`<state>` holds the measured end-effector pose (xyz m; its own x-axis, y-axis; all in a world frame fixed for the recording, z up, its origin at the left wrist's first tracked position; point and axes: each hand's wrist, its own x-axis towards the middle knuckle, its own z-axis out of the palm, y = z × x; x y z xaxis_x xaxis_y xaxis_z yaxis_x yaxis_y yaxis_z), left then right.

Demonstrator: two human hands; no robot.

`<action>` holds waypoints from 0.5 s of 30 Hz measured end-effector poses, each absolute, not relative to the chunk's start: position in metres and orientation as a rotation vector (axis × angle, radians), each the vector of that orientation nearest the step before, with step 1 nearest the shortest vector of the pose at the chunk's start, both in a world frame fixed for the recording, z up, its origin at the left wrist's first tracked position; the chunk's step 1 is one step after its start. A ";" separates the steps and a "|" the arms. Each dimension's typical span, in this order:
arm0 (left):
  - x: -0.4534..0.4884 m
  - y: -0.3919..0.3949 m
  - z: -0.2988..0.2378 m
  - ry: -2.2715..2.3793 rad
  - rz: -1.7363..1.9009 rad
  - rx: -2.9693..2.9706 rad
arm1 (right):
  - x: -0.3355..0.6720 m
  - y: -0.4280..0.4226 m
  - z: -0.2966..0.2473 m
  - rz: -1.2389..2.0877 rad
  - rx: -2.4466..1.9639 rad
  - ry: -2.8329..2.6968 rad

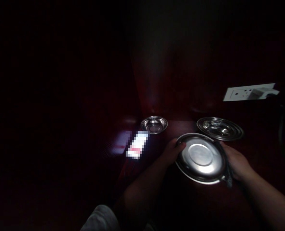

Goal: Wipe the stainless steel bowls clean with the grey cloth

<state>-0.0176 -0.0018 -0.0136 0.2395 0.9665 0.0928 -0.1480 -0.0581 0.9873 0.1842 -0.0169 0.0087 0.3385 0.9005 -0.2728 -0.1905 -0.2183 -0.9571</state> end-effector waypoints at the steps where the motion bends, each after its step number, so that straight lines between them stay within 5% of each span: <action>1: -0.018 -0.002 -0.013 0.898 1.140 1.283 | 0.185 -0.017 0.009 1.162 -1.435 -0.701; 15: -0.017 0.003 -0.020 0.832 1.294 1.199 | 0.188 -0.012 0.000 1.138 -1.417 -0.611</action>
